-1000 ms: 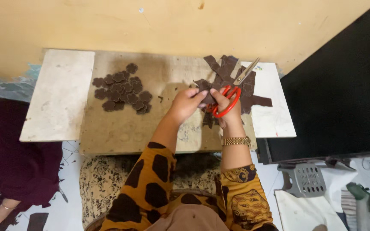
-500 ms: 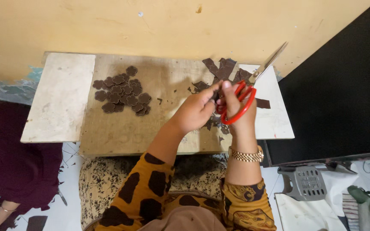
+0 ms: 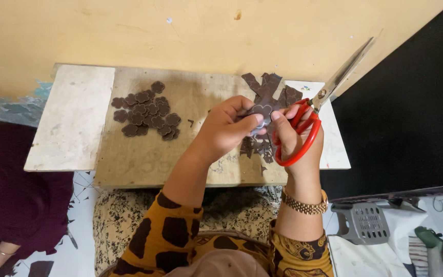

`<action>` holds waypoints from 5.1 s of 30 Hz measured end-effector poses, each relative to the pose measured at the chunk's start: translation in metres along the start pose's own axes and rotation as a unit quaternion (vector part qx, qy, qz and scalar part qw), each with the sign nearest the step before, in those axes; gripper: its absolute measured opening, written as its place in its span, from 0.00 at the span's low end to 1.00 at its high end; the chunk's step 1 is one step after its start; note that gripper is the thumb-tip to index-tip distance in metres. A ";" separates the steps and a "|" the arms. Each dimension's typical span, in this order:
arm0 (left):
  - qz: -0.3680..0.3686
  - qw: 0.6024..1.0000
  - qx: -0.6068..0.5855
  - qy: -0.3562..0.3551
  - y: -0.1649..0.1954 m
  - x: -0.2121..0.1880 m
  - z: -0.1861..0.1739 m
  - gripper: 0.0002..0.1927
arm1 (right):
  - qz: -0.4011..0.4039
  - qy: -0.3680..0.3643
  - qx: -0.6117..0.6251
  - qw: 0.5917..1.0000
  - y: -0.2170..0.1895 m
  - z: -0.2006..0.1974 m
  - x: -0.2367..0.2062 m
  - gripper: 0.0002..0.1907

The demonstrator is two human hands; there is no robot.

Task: The person uses red-handled scissors to cut flower-shaped pieces from a brown patterned sheet. They hold the sheet with the left hand and cut along the outlines, placing finished pieces on the table.

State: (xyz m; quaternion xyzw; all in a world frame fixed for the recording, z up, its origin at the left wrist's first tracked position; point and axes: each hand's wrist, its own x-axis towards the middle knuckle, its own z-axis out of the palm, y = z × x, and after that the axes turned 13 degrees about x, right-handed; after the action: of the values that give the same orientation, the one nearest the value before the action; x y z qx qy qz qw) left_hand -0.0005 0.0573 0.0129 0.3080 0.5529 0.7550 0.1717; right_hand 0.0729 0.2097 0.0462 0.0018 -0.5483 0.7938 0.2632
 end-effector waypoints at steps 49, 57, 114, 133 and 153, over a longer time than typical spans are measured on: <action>0.128 0.944 -0.066 0.296 0.052 -0.010 0.032 0.13 | 0.062 -0.245 -0.126 0.959 0.017 0.017 -0.033 0.35; 0.118 0.943 -0.052 0.307 0.045 -0.010 0.031 0.13 | 0.068 -0.224 -0.110 0.966 0.029 0.011 -0.035 0.33; 0.079 0.968 0.000 0.238 0.043 -0.008 -0.003 0.18 | 0.109 -0.243 -0.134 0.955 0.032 -0.005 -0.035 0.34; 0.043 0.973 0.016 0.225 0.057 -0.011 0.001 0.24 | 0.155 -0.248 -0.055 0.955 0.025 -0.004 -0.038 0.35; 0.016 0.971 0.060 0.232 0.056 -0.015 -0.010 0.25 | 0.145 -0.231 -0.145 0.951 0.037 -0.016 -0.035 0.36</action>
State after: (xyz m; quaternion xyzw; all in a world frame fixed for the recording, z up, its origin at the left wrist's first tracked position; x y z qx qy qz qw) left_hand 0.0091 0.0227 0.0594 0.1430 0.6167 0.7741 0.0086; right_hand 0.0918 0.1997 -0.0027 0.0674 -0.6977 0.7132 0.0086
